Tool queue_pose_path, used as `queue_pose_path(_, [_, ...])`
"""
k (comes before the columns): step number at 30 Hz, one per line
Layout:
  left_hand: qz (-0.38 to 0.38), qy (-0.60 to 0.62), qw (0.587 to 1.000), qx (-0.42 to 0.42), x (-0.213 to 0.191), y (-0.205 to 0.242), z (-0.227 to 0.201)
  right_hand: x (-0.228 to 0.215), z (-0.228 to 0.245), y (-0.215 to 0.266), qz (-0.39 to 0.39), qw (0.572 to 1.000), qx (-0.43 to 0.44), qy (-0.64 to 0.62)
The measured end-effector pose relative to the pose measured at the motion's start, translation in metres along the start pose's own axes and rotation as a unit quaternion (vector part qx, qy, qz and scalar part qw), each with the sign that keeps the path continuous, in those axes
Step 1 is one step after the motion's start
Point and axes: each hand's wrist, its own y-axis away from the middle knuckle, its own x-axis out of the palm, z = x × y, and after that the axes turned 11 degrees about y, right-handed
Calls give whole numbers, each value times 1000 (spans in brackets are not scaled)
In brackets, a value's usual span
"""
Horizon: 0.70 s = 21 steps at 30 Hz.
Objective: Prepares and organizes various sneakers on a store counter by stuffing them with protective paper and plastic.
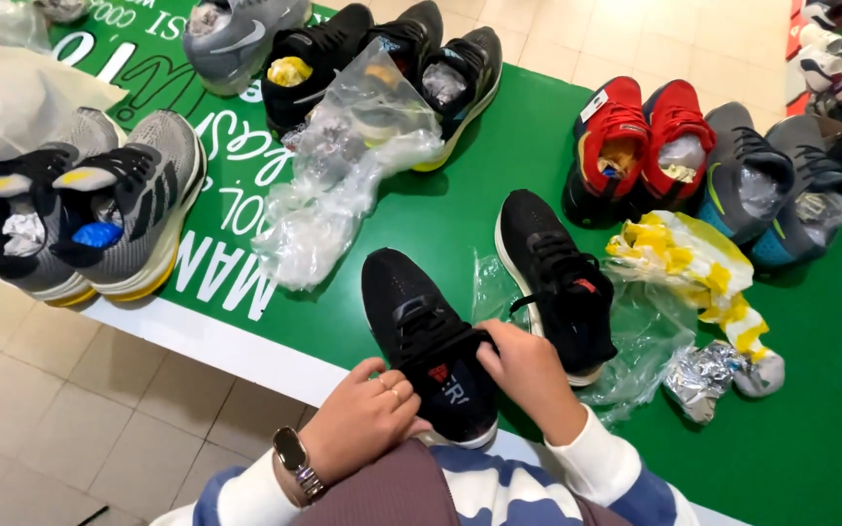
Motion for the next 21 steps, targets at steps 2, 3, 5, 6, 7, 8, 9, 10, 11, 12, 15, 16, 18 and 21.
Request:
queue_pose_path(2, [-5, 10, 1000, -14, 6, -1, -2, 2, 0, 0, -3, 1000, -3, -19])
queue_pose_path(3, [18, 5, 999, -48, 9, -6, 0, 4, 1, 0, -8, 1000, -8, -24])
queue_pose_path(5, [37, 1, 996, -79, 18, -22, 1, 3, 2, 1, -14, 999, -12, -26])
queue_pose_path(6, [70, -42, 990, -114, 22, -33, 2, 2, 3, 2, -14, 999, -16, -23])
queue_pose_path(7, [102, -85, 980, -148, 26, -45, 1, 0, 5, 2, -15, 999, -21, -20])
queue_pose_path(8, [100, -85, 981, -144, 35, -51, 5, -1, 9, 3, -18, 1000, -20, -17])
queue_pose_path(9, [154, -119, 968, -157, 43, -58, 8, -2, 12, 4, -15, 1000, -20, -17])
queue_pose_path(10, [205, -152, 952, -167, 52, -68, 12, -6, 14, 4, -13, 1000, -19, -14])
queue_pose_path(11, [201, -152, 954, -162, 60, -71, 14, -7, 16, 3, -16, 1000, -16, -8])
queue_pose_path(12, [229, -176, 947, -139, 71, -75, 15, -8, 16, 4, -19, 1000, -23, -8])
queue_pose_path(15, [204, -202, 955, -76, 68, -76, 16, -8, 13, 12, -32, 999, -28, -6])
queue_pose_path(16, [151, -206, 966, -52, 60, -74, 18, -5, 12, 13, -37, 998, -39, -11])
queue_pose_path(18, [88, -128, 985, -81, 11, -82, 13, -12, 13, 15, -47, 998, -41, -8])
queue_pose_path(21, [5, -41, 984, -173, -20, -86, 8, -17, 18, 14, -55, 996, -66, -5])
